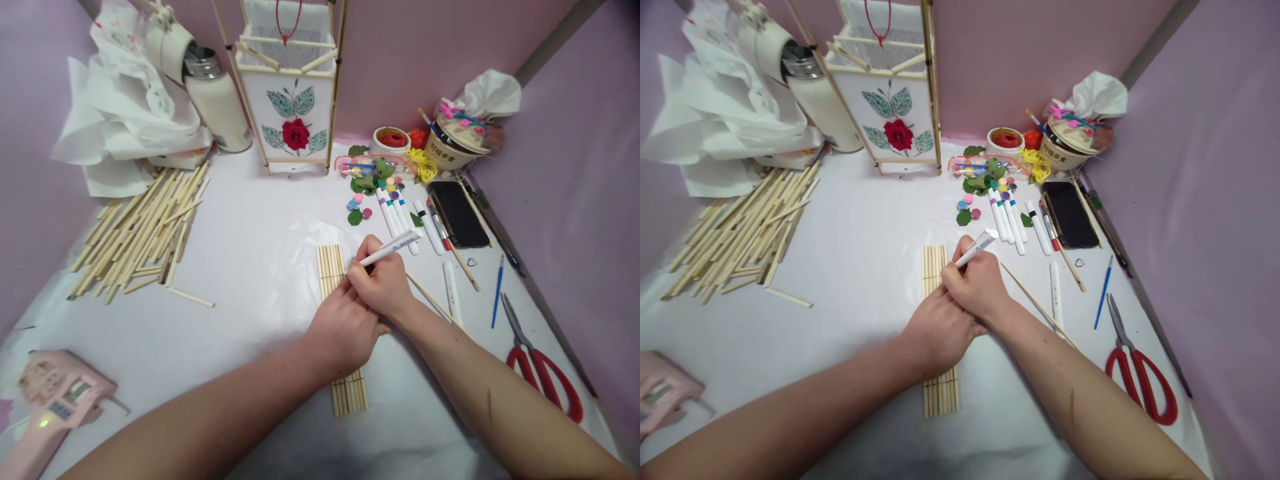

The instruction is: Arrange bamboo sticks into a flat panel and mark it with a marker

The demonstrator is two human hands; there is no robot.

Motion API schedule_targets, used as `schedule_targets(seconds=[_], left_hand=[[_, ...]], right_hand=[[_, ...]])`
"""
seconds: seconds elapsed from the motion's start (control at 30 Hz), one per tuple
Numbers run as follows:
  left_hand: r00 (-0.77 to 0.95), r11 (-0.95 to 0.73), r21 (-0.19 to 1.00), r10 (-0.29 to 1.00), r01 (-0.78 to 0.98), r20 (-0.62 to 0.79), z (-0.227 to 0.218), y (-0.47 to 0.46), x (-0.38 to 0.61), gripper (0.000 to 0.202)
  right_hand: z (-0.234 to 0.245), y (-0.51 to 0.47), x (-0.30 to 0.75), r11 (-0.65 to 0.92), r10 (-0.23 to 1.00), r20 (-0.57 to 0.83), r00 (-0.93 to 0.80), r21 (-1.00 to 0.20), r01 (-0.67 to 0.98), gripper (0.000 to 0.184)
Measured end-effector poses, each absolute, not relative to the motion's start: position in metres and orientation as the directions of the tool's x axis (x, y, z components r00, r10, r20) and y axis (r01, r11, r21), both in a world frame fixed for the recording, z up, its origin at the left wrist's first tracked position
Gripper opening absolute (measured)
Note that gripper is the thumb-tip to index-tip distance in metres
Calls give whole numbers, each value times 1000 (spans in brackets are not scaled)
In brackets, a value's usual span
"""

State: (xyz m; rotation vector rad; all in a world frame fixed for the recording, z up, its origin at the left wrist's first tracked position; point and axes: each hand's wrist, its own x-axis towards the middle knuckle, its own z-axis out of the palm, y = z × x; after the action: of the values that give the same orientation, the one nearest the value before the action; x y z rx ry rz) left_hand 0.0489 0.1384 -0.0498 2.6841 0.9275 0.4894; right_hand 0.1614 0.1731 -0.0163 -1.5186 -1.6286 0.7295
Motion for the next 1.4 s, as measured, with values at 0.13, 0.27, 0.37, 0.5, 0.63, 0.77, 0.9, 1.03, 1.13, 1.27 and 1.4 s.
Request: schedule_targets(seconds=[0.13,0.27,0.37,0.5,0.63,0.77,0.9,1.03,1.13,1.27,1.4], left_hand=[[742,-767,341,629,543,233,-49,138,49,41],[745,-765,334,631,551,216,-49,138,49,41],[746,-764,318,634,562,205,-49,138,50,41],[756,-767,258,634,587,166,-43,139,49,48],[763,-766,221,636,604,119,-35,139,49,53],[767,-766,203,635,610,95,-33,139,49,54],[773,-772,191,629,606,87,-34,139,49,51],[771,-771,194,630,606,91,-34,139,50,50],[773,-772,199,628,604,91,-33,139,50,49],[773,-769,203,630,607,73,-33,139,50,49],[771,-765,210,633,609,67,-33,139,50,48]], right_hand=[[-16,173,161,122,987,161,26,-834,538,18],[-17,173,161,126,987,162,21,-838,530,18],[-17,173,161,118,988,154,26,-843,525,17],[-16,178,166,77,990,121,66,-882,465,15],[-14,186,176,38,996,66,59,-921,388,12],[-17,190,180,45,999,32,-43,-935,351,10],[-21,190,179,67,996,43,-75,-927,369,9],[-21,190,179,69,996,45,-72,-922,380,10],[-20,189,179,71,996,46,-76,-923,379,9],[-19,188,179,73,996,46,-80,-922,380,9],[-18,188,179,57,996,27,-82,-918,393,8]])
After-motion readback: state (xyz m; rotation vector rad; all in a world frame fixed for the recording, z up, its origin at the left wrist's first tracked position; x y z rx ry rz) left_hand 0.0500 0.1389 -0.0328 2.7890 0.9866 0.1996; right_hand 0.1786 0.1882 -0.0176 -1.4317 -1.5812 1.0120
